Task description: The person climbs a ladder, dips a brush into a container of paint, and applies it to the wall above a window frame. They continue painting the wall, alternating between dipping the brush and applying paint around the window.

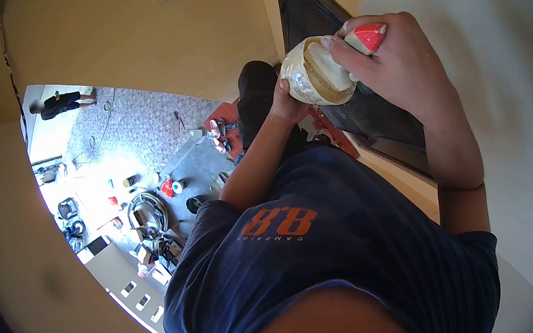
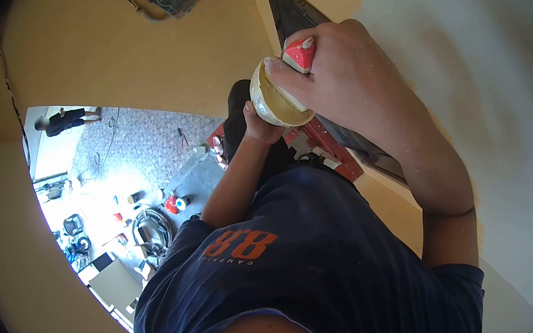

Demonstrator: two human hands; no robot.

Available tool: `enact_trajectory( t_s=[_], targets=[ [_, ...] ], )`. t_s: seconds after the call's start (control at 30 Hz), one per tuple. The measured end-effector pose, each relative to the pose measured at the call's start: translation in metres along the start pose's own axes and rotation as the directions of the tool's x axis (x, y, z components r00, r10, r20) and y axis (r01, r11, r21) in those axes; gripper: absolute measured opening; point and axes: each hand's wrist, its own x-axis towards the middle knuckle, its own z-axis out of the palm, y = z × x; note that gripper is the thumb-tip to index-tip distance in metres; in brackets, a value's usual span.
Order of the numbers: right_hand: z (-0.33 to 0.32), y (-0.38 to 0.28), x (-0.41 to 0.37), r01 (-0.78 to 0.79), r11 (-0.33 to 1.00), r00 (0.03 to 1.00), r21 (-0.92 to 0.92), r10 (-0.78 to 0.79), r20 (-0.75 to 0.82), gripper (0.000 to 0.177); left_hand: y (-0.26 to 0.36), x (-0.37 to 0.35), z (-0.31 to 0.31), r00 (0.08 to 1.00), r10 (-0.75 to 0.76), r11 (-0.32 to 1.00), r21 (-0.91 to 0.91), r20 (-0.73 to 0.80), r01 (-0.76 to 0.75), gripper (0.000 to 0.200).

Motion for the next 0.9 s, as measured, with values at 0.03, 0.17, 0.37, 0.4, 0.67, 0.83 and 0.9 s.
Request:
enact_trajectory(
  t_s=[0.03,0.17,0.37,0.4,0.67,0.83,0.9],
  targets=[
    [0.000,0.000,0.000,0.002,1.000,1.000,0.000,-0.002,-0.001,0.026,0.000,0.001,0.001,1.000,-0.006,1.000,0.000,-0.006,0.006,0.095],
    [0.002,0.010,-0.003,0.044,0.999,0.996,-0.015,-0.045,-0.072,0.029,-0.007,0.003,-0.001,1.000,-0.009,1.000,0.005,-0.002,0.009,0.095],
    [-0.015,0.011,-0.008,-0.051,0.994,0.997,0.097,0.056,-0.050,0.023,-0.011,0.008,-0.007,0.999,-0.023,1.000,-0.008,0.047,0.024,0.095],
    [-0.016,0.012,-0.010,-0.046,0.993,0.996,0.113,0.054,-0.070,0.021,-0.012,0.006,-0.009,0.999,-0.040,0.999,-0.021,0.001,0.040,0.095],
    [-0.016,0.026,-0.020,0.062,0.927,0.982,0.369,0.009,-0.189,0.015,-0.012,0.008,-0.019,0.995,-0.090,0.990,0.104,-0.041,0.094,0.100],
    [-0.015,0.035,-0.026,0.079,0.885,0.983,0.458,0.008,-0.184,0.011,-0.004,0.010,0.004,0.998,-0.044,0.991,0.121,-0.048,0.050,0.099],
    [-0.010,0.046,-0.028,0.223,0.808,0.950,0.546,-0.054,-0.309,0.010,-0.008,0.008,-0.015,0.997,-0.066,0.992,0.102,-0.045,0.070,0.098]
  ],
)
